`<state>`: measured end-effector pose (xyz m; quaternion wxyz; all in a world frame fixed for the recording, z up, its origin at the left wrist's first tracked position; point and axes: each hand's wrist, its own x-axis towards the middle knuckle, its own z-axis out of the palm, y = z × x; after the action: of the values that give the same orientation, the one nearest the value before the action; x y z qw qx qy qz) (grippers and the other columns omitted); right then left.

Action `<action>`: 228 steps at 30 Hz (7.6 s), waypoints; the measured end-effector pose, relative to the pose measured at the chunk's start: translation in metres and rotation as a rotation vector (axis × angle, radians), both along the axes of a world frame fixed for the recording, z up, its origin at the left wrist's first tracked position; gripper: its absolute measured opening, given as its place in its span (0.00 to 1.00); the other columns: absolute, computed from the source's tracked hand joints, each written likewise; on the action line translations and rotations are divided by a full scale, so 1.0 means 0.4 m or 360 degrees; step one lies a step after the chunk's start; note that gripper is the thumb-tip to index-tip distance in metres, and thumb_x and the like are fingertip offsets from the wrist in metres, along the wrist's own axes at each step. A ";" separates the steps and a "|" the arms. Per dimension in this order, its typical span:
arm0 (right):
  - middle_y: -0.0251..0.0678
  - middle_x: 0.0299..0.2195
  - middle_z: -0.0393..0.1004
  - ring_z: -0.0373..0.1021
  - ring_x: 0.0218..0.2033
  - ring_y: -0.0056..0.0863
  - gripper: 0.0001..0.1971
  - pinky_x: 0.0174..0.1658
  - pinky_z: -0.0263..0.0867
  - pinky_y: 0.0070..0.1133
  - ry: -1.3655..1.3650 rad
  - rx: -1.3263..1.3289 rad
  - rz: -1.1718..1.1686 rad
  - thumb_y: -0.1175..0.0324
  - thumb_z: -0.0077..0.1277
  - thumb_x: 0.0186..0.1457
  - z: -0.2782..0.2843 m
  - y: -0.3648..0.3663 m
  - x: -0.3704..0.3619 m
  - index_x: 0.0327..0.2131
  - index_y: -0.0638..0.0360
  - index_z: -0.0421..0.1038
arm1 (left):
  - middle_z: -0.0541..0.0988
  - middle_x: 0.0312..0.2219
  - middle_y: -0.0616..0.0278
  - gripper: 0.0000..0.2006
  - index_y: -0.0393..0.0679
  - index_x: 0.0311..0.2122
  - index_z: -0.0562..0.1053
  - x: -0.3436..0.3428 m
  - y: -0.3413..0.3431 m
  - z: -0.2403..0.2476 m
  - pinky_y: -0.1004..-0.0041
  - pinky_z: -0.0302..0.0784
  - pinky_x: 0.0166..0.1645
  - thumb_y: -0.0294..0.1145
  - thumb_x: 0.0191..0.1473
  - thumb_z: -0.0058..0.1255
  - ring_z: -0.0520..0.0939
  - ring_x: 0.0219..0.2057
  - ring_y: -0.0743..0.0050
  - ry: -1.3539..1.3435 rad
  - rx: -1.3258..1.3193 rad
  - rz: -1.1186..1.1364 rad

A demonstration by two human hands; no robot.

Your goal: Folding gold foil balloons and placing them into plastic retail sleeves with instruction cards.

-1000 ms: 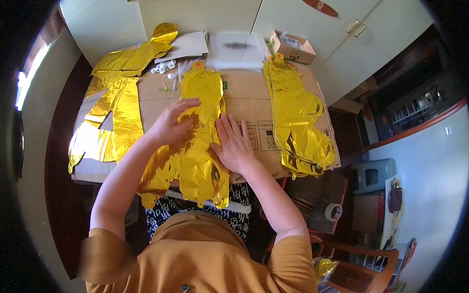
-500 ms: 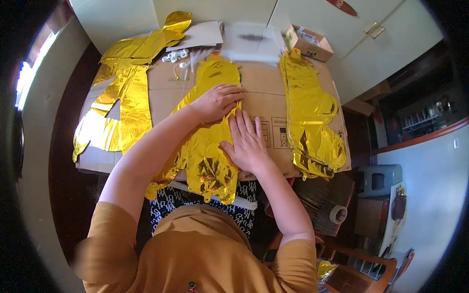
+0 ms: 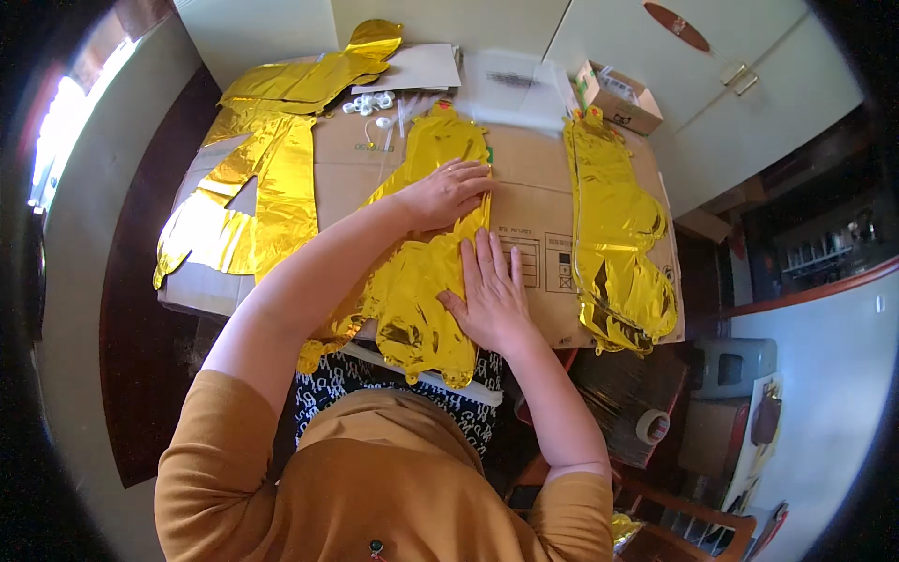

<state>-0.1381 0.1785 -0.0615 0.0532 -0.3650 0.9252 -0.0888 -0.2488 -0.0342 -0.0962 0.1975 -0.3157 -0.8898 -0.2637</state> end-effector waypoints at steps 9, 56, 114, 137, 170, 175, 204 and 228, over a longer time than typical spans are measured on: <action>0.55 0.71 0.37 0.33 0.73 0.47 0.44 0.71 0.26 0.44 -0.0004 0.0026 0.0028 0.40 0.38 0.64 0.003 0.040 0.003 0.69 0.65 0.41 | 0.79 0.28 0.53 0.08 0.35 0.37 0.76 0.456 -0.101 0.254 0.67 0.76 0.36 0.29 0.58 0.55 0.81 0.30 0.62 -0.0381 0.0912 0.0515; 0.51 0.71 0.39 0.36 0.73 0.48 0.44 0.72 0.32 0.42 0.0017 -0.0029 0.0138 0.74 0.54 0.51 0.012 0.053 0.003 0.70 0.59 0.43 | 0.70 0.60 0.53 0.21 0.47 0.52 0.77 0.632 0.029 0.097 0.47 0.58 0.66 0.30 0.50 0.59 0.68 0.63 0.45 -0.0170 0.0379 -0.0050; 0.50 0.64 0.59 0.55 0.65 0.51 0.25 0.66 0.51 0.44 0.0106 -0.0594 0.0326 0.58 0.50 0.63 0.056 0.051 0.077 0.59 0.61 0.65 | 0.64 0.63 0.51 0.31 0.43 0.63 0.64 0.382 -0.052 0.076 0.51 0.51 0.70 0.46 0.57 0.53 0.61 0.66 0.48 -0.0243 -0.0366 0.0357; 0.39 0.63 0.64 0.55 0.67 0.40 0.22 0.69 0.47 0.41 0.0069 -0.0414 0.0126 0.62 0.52 0.61 0.016 0.151 -0.029 0.57 0.57 0.70 | 0.65 0.63 0.48 0.33 0.40 0.60 0.66 0.383 -0.051 0.088 0.51 0.50 0.70 0.51 0.55 0.54 0.60 0.67 0.49 -0.0312 -0.0314 0.0378; 0.52 0.62 0.60 0.56 0.63 0.52 0.29 0.63 0.51 0.51 0.0177 -0.0303 0.0413 0.56 0.55 0.58 0.013 -0.010 0.153 0.60 0.56 0.64 | 0.71 0.58 0.56 0.33 0.44 0.62 0.64 0.355 -0.091 0.117 0.41 0.41 0.71 0.49 0.55 0.55 0.62 0.67 0.54 -0.0488 -0.0289 0.0327; 0.50 0.64 0.57 0.54 0.65 0.54 0.29 0.65 0.50 0.51 0.0070 -0.0322 0.0405 0.58 0.56 0.57 0.022 -0.006 0.153 0.60 0.55 0.64 | 0.73 0.57 0.61 0.27 0.46 0.56 0.70 0.342 -0.095 0.085 0.41 0.40 0.71 0.47 0.54 0.56 0.63 0.66 0.58 -0.0348 -0.0281 0.0324; 0.52 0.64 0.57 0.54 0.64 0.55 0.30 0.64 0.49 0.53 0.0141 -0.0260 0.0368 0.56 0.56 0.57 0.003 -0.038 0.147 0.61 0.50 0.64 | 0.69 0.60 0.53 0.28 0.41 0.58 0.70 0.229 -0.059 0.098 0.46 0.44 0.71 0.47 0.56 0.53 0.61 0.67 0.51 -0.0118 -0.0434 0.0698; 0.50 0.71 0.41 0.39 0.72 0.47 0.38 0.71 0.33 0.44 0.0120 -0.0020 -0.0031 0.49 0.40 0.67 -0.008 0.011 -0.266 0.69 0.64 0.44 | 0.55 0.67 0.40 0.45 0.46 0.68 0.57 0.339 -0.024 0.092 0.46 0.41 0.71 0.72 0.56 0.39 0.53 0.70 0.43 -0.0372 -0.0543 0.0373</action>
<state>-0.2445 0.1830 -0.0646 0.0151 -0.3594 0.9295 -0.0813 -0.1134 -0.0438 -0.0595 0.0662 -0.2063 -0.9689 -0.1194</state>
